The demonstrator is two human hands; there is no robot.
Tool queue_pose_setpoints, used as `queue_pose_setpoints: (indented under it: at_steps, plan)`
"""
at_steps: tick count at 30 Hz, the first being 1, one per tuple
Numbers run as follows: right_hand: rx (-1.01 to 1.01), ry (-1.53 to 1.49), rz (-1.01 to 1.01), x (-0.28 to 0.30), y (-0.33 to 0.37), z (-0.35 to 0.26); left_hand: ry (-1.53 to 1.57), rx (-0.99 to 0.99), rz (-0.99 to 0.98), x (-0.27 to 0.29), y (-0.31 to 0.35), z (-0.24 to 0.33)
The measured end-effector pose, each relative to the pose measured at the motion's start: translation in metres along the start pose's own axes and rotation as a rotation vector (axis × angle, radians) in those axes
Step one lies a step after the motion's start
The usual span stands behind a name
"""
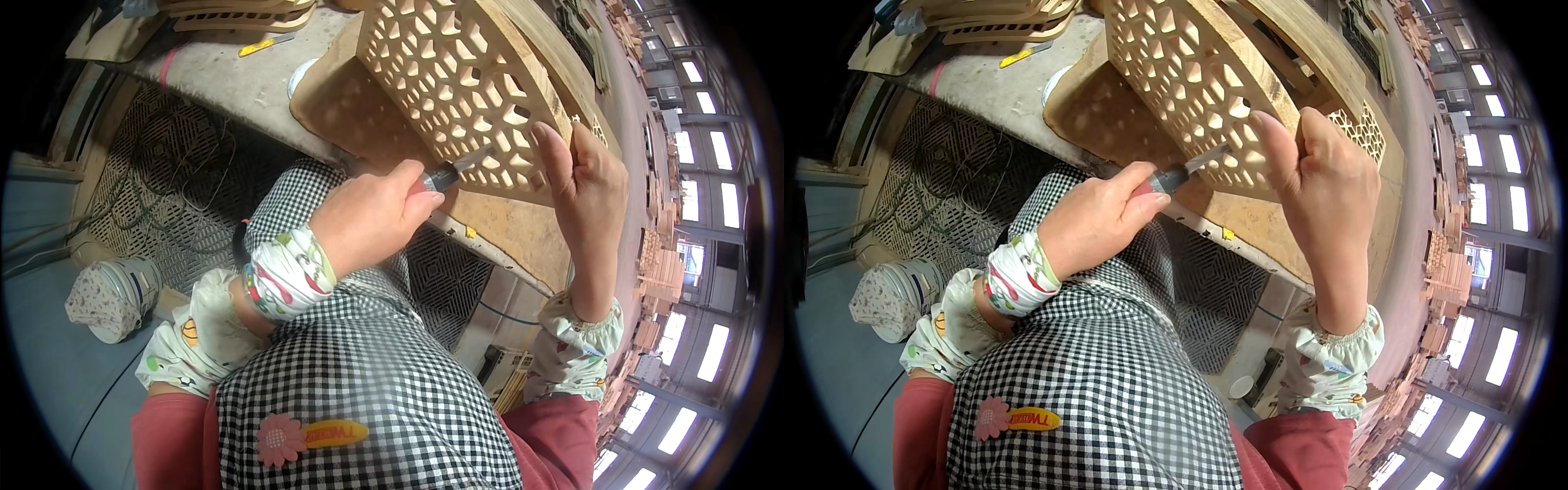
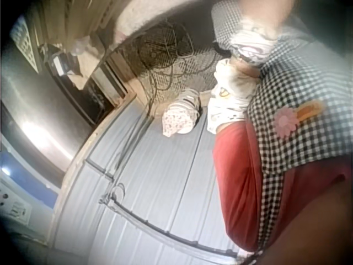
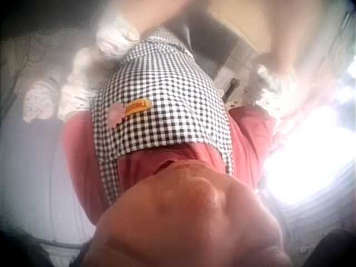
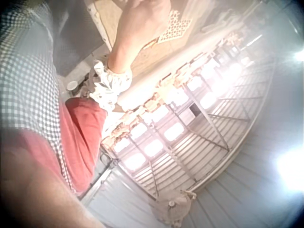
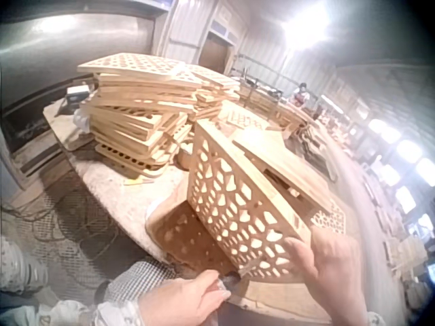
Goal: The person finishes the interior edges of a wooden lattice piece using a handheld pneumatic tool, turning the object to reach different cutouts and occasionally wiping it with a cloth.
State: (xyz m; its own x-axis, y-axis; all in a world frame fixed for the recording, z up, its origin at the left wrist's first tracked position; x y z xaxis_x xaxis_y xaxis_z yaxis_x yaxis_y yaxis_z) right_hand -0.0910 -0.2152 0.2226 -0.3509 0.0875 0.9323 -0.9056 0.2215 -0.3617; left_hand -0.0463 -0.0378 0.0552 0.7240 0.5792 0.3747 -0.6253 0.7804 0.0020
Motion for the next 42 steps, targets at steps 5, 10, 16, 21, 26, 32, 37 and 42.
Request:
queue_pose_setpoints:
  at_steps: [5, 10, 16, 21, 26, 32, 37, 42]
  plan:
    - [-0.126, -0.147, -0.139, -0.004, -0.011, 0.009, -0.112, -0.006, 0.096, 0.009, 0.018, -0.003]
    - [-0.28, -0.25, -0.325, -0.008, -0.022, 0.026, -0.125, 0.043, 0.0, 0.007, 0.029, -0.009]
    - [-0.366, -0.349, -0.443, -0.015, -0.026, 0.042, -0.157, 0.013, 0.032, 0.006, 0.023, -0.012]
    - [-0.359, -0.638, -0.621, -0.028, -0.021, 0.042, -0.15, -0.028, 0.102, 0.01, 0.012, -0.007]
    - [-0.281, -0.649, -0.665, -0.031, -0.019, 0.04, -0.221, 0.021, 0.047, 0.0, -0.007, -0.005]
    - [-0.296, -0.673, -0.63, -0.032, -0.017, 0.044, -0.073, 0.014, 0.077, -0.008, -0.013, -0.015]
    - [-0.276, -0.639, -0.654, -0.032, -0.018, 0.048, 0.337, 0.188, -0.2, -0.017, -0.021, -0.024]
    - [-0.247, -0.614, -0.655, -0.03, -0.02, 0.05, 0.891, 0.346, -0.349, -0.031, -0.021, -0.036]
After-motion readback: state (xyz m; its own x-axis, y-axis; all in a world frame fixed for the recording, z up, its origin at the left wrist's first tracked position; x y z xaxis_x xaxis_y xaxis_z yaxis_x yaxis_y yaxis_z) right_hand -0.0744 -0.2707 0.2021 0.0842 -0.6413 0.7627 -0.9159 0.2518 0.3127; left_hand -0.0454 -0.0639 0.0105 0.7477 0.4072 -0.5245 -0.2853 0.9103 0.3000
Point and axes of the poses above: each hand's wrist, its own y-axis away from the middle knuckle, its own x-axis out of the back of the hand, z = x × y, the point moved 6 cm from there along -y, towards the middle knuckle, and after that the axes turned 6 degrees about -x, right-handed, at the moved point
